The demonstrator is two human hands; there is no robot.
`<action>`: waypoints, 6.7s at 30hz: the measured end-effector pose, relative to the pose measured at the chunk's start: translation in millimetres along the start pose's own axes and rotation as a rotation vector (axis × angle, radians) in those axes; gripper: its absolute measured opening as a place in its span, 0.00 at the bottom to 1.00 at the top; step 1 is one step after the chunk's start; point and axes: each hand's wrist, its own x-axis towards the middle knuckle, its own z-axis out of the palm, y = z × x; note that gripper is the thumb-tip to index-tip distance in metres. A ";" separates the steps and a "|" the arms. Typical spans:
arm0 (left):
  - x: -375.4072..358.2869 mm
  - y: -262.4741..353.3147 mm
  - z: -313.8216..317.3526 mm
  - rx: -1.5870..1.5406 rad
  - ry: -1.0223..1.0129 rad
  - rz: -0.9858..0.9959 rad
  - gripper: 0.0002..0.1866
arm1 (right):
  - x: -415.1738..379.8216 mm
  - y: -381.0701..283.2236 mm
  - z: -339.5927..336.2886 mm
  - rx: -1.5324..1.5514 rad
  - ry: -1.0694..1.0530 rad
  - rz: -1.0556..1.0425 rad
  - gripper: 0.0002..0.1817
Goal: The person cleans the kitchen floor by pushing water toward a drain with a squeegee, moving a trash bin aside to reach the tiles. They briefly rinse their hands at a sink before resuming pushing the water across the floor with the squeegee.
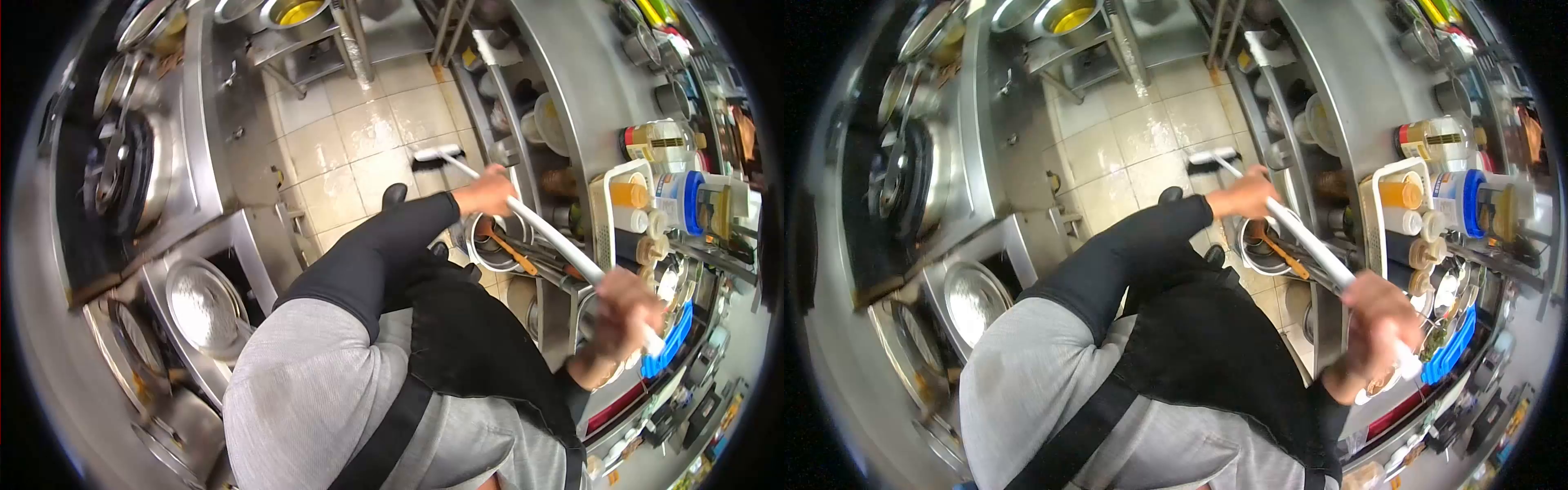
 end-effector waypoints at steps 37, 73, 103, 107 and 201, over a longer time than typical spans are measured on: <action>-186.5 -151.5 -186.3 -0.030 0.021 -0.214 0.03 | 159.4 71.2 157.4 -0.016 -0.603 0.331 0.15; -205.2 466.2 309.7 -0.527 -1.649 0.670 0.19 | -501.5 -351.9 66.8 -0.713 1.829 -0.255 0.15; -154.7 660.4 762.5 -0.136 -1.808 0.507 0.05 | -858.2 -516.3 16.8 -1.644 2.491 -0.354 0.25; -179.3 666.8 820.1 -0.087 -1.837 0.463 0.08 | -939.2 -546.2 13.7 -1.630 2.476 -0.402 0.26; -643.0 771.7 875.9 -0.090 -0.654 -0.345 0.22 | -1531.9 -452.2 -319.2 -0.343 0.804 1.250 0.19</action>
